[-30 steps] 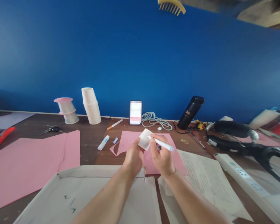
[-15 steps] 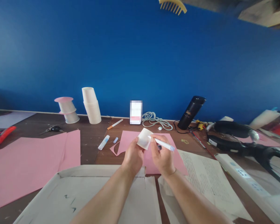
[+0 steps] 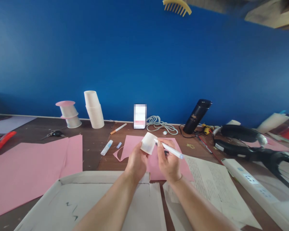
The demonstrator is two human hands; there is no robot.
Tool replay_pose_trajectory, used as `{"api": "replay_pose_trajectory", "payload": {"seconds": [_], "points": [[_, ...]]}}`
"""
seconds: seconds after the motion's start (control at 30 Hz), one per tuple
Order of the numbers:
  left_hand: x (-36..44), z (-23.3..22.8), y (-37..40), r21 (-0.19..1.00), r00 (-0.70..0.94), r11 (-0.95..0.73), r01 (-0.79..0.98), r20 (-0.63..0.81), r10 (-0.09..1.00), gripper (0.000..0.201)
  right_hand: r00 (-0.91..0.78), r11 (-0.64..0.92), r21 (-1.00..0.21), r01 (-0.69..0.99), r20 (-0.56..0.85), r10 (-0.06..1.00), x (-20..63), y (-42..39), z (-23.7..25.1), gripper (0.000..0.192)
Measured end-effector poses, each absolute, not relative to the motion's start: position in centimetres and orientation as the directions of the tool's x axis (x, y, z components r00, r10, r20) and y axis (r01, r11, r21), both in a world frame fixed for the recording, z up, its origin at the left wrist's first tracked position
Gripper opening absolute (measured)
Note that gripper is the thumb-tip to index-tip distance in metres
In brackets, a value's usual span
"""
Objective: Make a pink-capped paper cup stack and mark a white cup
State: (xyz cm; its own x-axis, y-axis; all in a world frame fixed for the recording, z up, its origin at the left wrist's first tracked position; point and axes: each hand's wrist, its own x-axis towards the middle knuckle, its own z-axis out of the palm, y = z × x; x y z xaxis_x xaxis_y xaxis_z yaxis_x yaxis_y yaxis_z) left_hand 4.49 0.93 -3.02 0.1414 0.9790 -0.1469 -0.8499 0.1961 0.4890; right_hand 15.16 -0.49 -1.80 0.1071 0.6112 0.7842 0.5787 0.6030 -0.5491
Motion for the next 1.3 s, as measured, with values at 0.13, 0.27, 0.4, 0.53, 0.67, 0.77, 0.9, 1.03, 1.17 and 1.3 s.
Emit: {"api": "replay_pose_trajectory", "payload": {"seconds": [0.13, 0.27, 0.4, 0.53, 0.67, 0.77, 0.9, 1.03, 1.17, 1.3], "points": [[4.58, -3.15, 0.95, 0.509, 0.117, 0.187, -0.84, -0.165, 0.979, 0.026, 0.144, 0.605, -0.55, 0.575, 0.796, 0.588, 15.22, -0.46, -1.45, 0.017], [4.72, -3.17, 0.93, 0.526, 0.113, 0.191, -0.829, -0.177, 0.978, 0.028, 0.153, 0.595, -0.551, 0.585, 0.795, 0.586, 15.27, -0.26, -1.46, 0.016], [4.75, -3.33, 0.91, 0.541, 0.108, 0.176, -0.822, -0.155, 0.982, 0.028, 0.162, 0.592, -0.552, 0.587, 0.797, 0.582, 15.28, -0.16, -1.51, 0.015], [4.74, -3.52, 0.92, 0.542, 0.101, 0.164, -0.824, -0.145, 0.984, 0.027, 0.16, 0.587, -0.549, 0.595, 0.797, 0.582, 15.28, -0.16, -1.41, 0.016], [4.74, -3.56, 0.98, 0.536, 0.109, 0.165, -0.828, -0.135, 0.985, 0.029, 0.155, 0.586, -0.541, 0.603, 0.8, 0.579, 15.31, -0.12, -1.47, 0.017], [4.72, -3.49, 0.98, 0.549, 0.103, 0.168, -0.819, -0.146, 0.984, 0.029, 0.149, 0.582, -0.542, 0.606, 0.796, 0.586, 15.33, -0.11, -1.53, 0.017], [4.67, -3.31, 0.86, 0.56, 0.095, 0.162, -0.812, -0.147, 0.985, 0.027, 0.143, 0.582, -0.535, 0.613, 0.799, 0.585, 15.31, -0.17, -1.44, 0.017], [4.68, -3.22, 0.77, 0.562, 0.092, 0.161, -0.811, -0.149, 0.985, 0.025, 0.134, 0.583, -0.532, 0.614, 0.798, 0.587, 15.32, -0.21, -1.35, 0.017], [4.71, -3.28, 0.81, 0.551, 0.102, 0.162, -0.819, -0.138, 0.985, 0.025, 0.125, 0.586, -0.531, 0.612, 0.797, 0.592, 15.34, -0.21, -1.34, 0.016], [4.76, -3.34, 0.88, 0.541, 0.108, 0.163, -0.825, -0.132, 0.985, 0.025, 0.127, 0.578, -0.537, 0.614, 0.791, 0.599, 15.33, -0.23, -1.36, 0.016]]}}
